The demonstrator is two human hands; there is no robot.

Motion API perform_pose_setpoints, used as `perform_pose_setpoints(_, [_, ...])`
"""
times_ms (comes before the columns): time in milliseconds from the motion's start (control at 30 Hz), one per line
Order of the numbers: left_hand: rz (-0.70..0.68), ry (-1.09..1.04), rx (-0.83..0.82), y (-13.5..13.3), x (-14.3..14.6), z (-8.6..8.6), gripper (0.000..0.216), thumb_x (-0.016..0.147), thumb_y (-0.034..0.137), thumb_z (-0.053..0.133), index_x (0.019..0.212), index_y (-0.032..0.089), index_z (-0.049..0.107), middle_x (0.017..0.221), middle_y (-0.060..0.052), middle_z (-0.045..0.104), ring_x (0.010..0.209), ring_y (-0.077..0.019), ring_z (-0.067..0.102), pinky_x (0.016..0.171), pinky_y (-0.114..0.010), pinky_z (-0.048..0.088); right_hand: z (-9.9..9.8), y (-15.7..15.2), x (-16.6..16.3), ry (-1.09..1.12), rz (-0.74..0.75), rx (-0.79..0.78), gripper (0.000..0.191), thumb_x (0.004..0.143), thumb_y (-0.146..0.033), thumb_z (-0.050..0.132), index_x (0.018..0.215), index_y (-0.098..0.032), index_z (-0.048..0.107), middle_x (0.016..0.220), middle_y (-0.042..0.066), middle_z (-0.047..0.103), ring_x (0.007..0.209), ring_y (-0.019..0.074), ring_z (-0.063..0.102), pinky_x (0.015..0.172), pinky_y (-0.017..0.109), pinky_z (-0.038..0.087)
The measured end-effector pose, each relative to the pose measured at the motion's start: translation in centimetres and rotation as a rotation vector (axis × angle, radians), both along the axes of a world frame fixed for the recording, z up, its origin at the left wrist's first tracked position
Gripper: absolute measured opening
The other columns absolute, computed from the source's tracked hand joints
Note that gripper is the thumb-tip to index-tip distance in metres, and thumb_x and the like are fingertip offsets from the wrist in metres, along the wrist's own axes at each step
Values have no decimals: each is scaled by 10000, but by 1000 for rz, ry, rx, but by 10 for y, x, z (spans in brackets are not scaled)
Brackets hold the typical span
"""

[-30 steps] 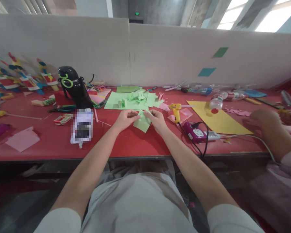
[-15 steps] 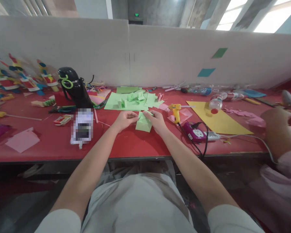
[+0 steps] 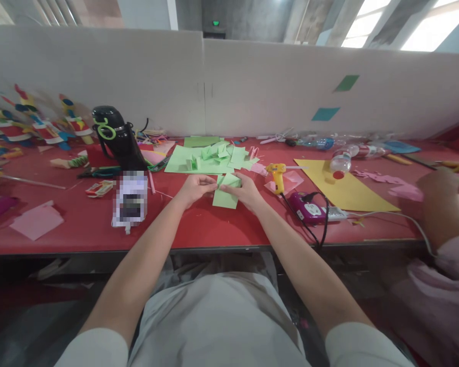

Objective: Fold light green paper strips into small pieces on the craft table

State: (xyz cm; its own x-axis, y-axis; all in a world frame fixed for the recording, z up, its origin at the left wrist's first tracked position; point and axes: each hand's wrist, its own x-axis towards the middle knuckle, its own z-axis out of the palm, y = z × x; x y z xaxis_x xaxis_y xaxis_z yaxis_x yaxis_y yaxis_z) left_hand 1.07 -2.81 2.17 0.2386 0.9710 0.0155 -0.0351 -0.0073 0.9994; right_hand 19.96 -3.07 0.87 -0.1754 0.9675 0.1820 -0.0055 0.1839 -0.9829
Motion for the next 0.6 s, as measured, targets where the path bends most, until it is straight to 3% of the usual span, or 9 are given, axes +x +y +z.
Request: perform_pose_setpoints(600, [-68,17,11,-1,-1,0,407,553,396,882,785,123,687,703,-39,701,632,-142,644,714,-352,563,-5,3,1,-56,-64,10,491,570,-455,861,926,-182,664,859,64,729,757,215,677,646,316,547])
